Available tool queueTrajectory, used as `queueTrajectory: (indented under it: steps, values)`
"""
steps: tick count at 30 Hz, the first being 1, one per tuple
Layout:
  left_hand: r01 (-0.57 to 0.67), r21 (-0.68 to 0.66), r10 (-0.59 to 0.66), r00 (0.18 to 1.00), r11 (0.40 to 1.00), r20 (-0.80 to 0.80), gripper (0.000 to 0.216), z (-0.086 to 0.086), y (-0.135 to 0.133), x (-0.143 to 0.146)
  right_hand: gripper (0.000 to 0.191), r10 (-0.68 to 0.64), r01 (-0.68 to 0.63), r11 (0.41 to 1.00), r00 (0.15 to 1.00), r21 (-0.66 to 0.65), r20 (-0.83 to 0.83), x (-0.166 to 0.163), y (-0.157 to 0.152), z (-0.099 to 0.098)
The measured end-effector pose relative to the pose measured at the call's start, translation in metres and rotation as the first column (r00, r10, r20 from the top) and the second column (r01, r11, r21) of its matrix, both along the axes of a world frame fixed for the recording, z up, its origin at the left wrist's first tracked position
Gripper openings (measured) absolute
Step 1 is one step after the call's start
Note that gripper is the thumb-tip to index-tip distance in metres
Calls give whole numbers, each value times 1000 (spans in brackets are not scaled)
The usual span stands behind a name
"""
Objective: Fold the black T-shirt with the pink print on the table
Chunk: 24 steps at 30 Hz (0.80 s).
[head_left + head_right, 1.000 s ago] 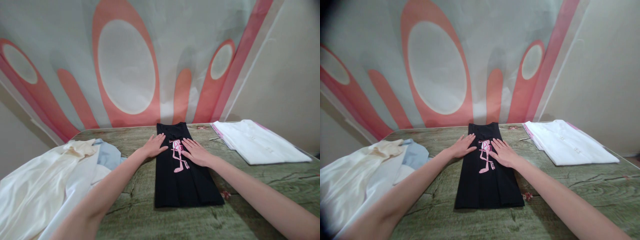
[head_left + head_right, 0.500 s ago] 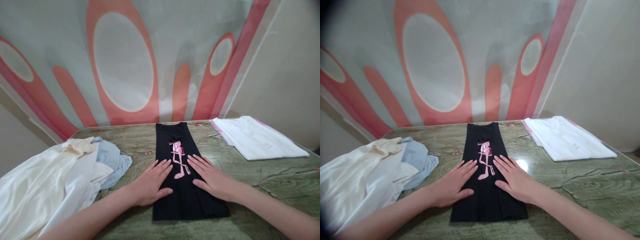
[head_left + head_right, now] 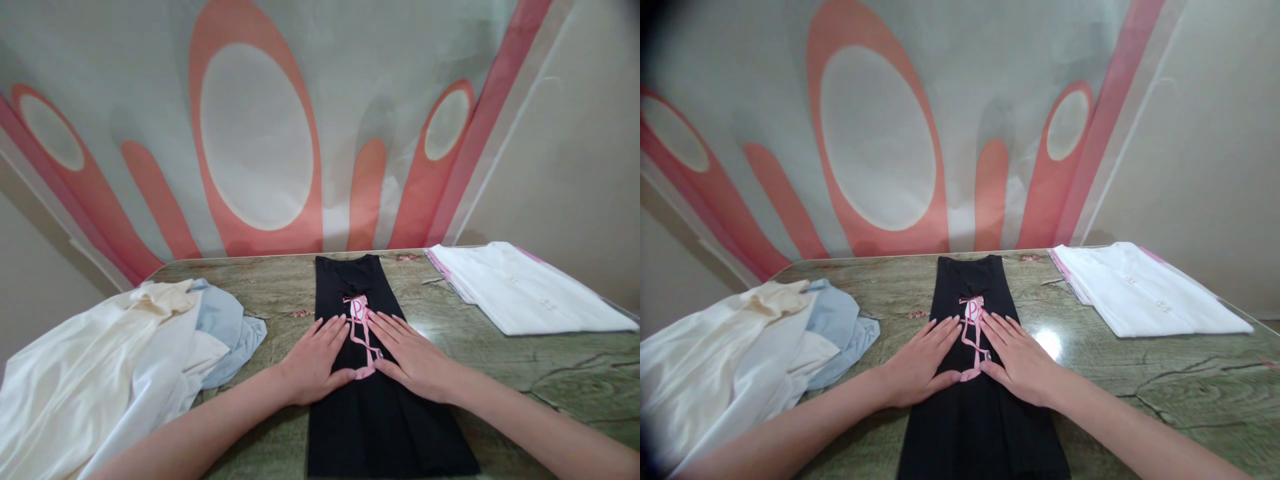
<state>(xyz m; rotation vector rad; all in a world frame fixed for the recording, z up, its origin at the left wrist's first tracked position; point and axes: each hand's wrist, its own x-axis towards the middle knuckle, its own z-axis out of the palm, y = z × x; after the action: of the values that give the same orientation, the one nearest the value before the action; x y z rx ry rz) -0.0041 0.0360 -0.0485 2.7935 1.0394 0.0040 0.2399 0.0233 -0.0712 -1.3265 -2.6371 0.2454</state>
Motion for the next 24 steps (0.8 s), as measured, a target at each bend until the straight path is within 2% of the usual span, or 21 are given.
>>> queueTrajectory:
  steps: [5,8,11,14,19,24]
  values:
    - [18,-48,-19,1000,999,-11,70,7,-7,-10,65,3,-3,1000,1000,-26,-9,7,-1,-1]
    - [27,-62,-28,999,998,-17,69,9,-10,-20,65,-44,44,999,999,-22,4,17,3,-1]
    - [-12,-47,12,1000,999,-16,69,8,-2,-25,65,-94,94,996,995,-3,14,24,16,-4]
    - [-81,-15,81,997,997,-4,67,7,22,-21,67,-152,152,988,988,11,19,25,42,-5]
    - [-195,97,193,981,976,33,70,-4,81,-5,70,-233,233,971,972,57,4,15,93,-9]
    - [-272,124,268,962,954,50,74,-23,122,1,69,-249,248,967,968,48,20,8,115,-26]
